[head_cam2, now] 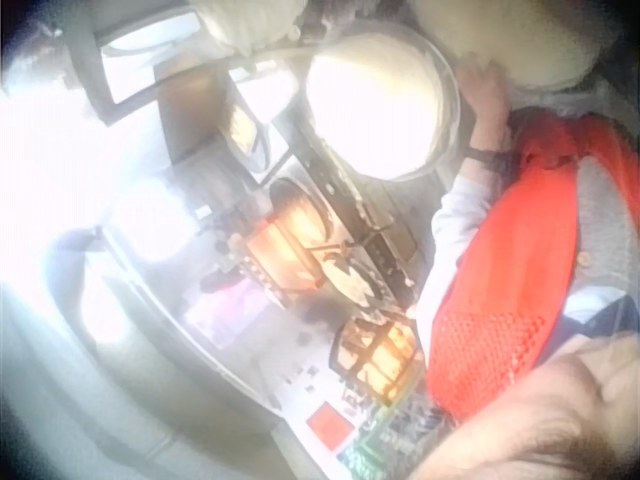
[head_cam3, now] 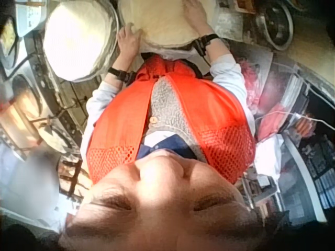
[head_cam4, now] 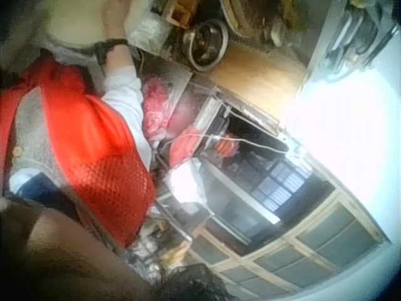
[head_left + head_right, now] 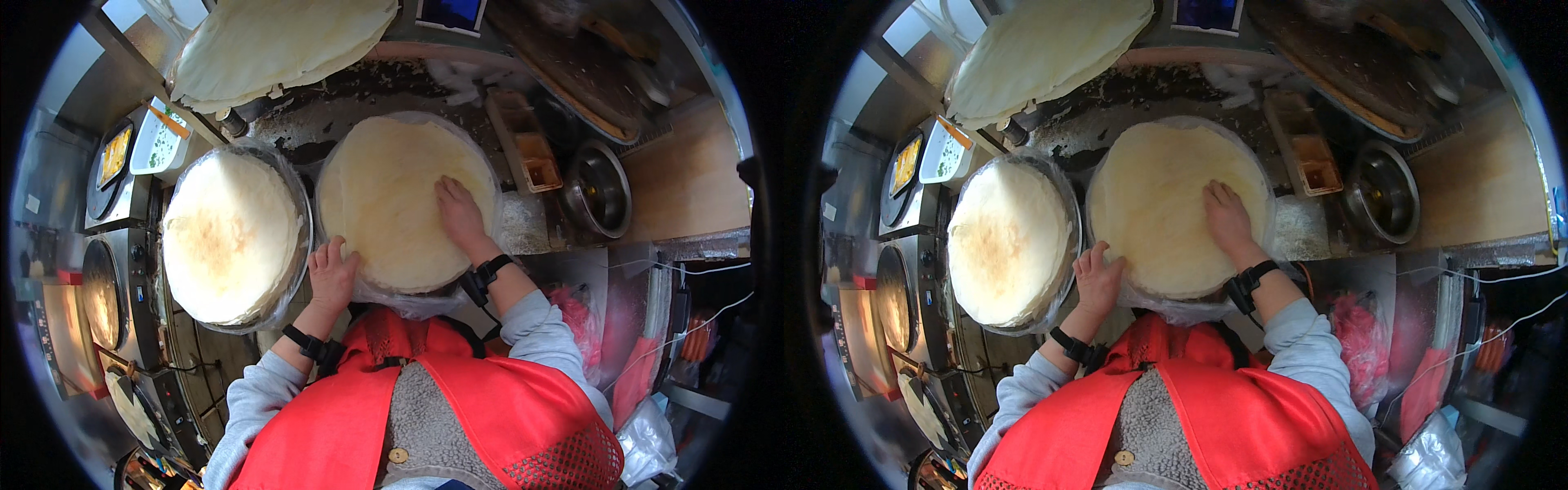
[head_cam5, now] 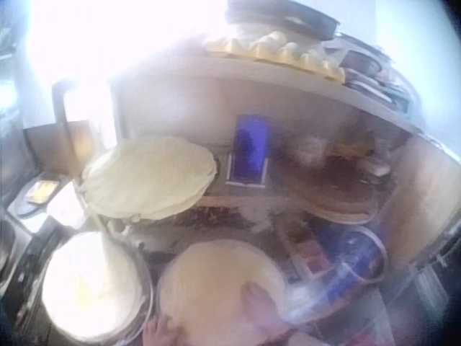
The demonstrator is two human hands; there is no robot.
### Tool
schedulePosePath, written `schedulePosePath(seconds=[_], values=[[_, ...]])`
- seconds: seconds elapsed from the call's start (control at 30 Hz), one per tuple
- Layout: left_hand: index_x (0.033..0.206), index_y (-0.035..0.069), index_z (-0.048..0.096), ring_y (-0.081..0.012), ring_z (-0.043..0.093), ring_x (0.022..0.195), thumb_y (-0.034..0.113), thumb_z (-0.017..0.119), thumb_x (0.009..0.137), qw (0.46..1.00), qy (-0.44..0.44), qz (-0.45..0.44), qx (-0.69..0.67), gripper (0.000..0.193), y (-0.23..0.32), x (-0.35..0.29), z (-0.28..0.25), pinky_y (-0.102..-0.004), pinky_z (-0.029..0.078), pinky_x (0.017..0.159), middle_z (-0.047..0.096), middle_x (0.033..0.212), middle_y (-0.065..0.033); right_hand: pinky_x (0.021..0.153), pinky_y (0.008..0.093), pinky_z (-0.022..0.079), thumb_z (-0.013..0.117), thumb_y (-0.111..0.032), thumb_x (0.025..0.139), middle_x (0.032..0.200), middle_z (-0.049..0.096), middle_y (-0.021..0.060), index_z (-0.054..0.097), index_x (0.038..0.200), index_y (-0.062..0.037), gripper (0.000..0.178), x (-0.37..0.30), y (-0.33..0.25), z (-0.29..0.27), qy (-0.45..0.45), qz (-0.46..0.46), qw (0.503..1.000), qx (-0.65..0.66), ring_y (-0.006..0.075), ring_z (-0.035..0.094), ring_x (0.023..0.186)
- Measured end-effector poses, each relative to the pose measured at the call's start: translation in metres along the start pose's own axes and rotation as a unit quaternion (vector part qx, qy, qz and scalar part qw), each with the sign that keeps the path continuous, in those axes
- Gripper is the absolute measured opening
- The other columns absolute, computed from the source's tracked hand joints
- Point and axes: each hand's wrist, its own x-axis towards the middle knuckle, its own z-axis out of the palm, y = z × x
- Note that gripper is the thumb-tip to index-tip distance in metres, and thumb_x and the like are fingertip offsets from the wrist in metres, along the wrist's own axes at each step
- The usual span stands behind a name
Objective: The person spreads a cooked vegetable and egg mixture onto a thin crepe on a flat griddle, then folds the crepe into a wrap using two spatulas. The person then handles a stack of crepes, separating and stacking them on a tray.
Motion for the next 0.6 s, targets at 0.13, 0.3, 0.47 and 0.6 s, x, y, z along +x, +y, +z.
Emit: schedulePosePath(seconds=[0.13, 0.3, 0.47, 0.6], values=[[0.08, 0.017, 0.063, -0.025, 0.044, 0.107, 0.018, 0.058, 0.071, 1.0, -0.017, 0.018, 0.014, 0.01, 0.001, 0.004, -0.003, -0.0382, 0.032, 0.088, 0.049, 0.118, -0.0052, 0.097, 0.0447, 0.042, 0.056, -0.002, 0.082, 0.124, 0.055, 0.018, 0.058, 0.115, 0.0025, 0.033, 0.001, 0.003, 0.002, 0.009, -0.026, 1.0, -0.013, 0.0372, 0.052, 0.115], [0.077, 0.015, 0.063, -0.024, 0.044, 0.102, 0.018, 0.057, 0.07, 0.999, -0.046, 0.011, 0.026, 0.01, 0.005, 0.015, -0.006, -0.0386, 0.032, 0.086, 0.05, 0.107, -0.0053, 0.099, 0.0447, 0.042, 0.055, -0.002, 0.083, 0.125, 0.053, 0.018, 0.057, 0.116, 0.0027, 0.034, -0.002, 0.006, 0.005, -0.003, -0.04, 0.999, -0.006, 0.0368, 0.051, 0.116], [0.074, 0.011, 0.065, -0.0229, 0.045, 0.097, 0.017, 0.056, 0.07, 0.988, -0.106, 0.066, 0.087, 0.011, 0.013, 0.028, 0.001, -0.0391, 0.032, 0.086, 0.05, 0.098, -0.0052, 0.101, 0.0458, 0.038, 0.056, -0.002, 0.082, 0.129, 0.05, 0.019, 0.054, 0.12, 0.0029, 0.038, -0.005, 0.004, 0.006, -0.007, -0.037, 0.999, -0.02, 0.036, 0.048, 0.12], [0.074, 0.011, 0.066, -0.0222, 0.045, 0.097, 0.017, 0.056, 0.072, 0.978, -0.153, 0.097, 0.1, 0.012, 0.017, 0.032, 0.002, -0.0398, 0.032, 0.085, 0.051, 0.098, -0.0049, 0.103, 0.0466, 0.036, 0.056, -0.002, 0.082, 0.129, 0.049, 0.0193, 0.054, 0.118, 0.0027, 0.036, -0.003, 0.001, 0.005, -0.012, -0.024, 1.0, -0.012, 0.0365, 0.046, 0.122]])
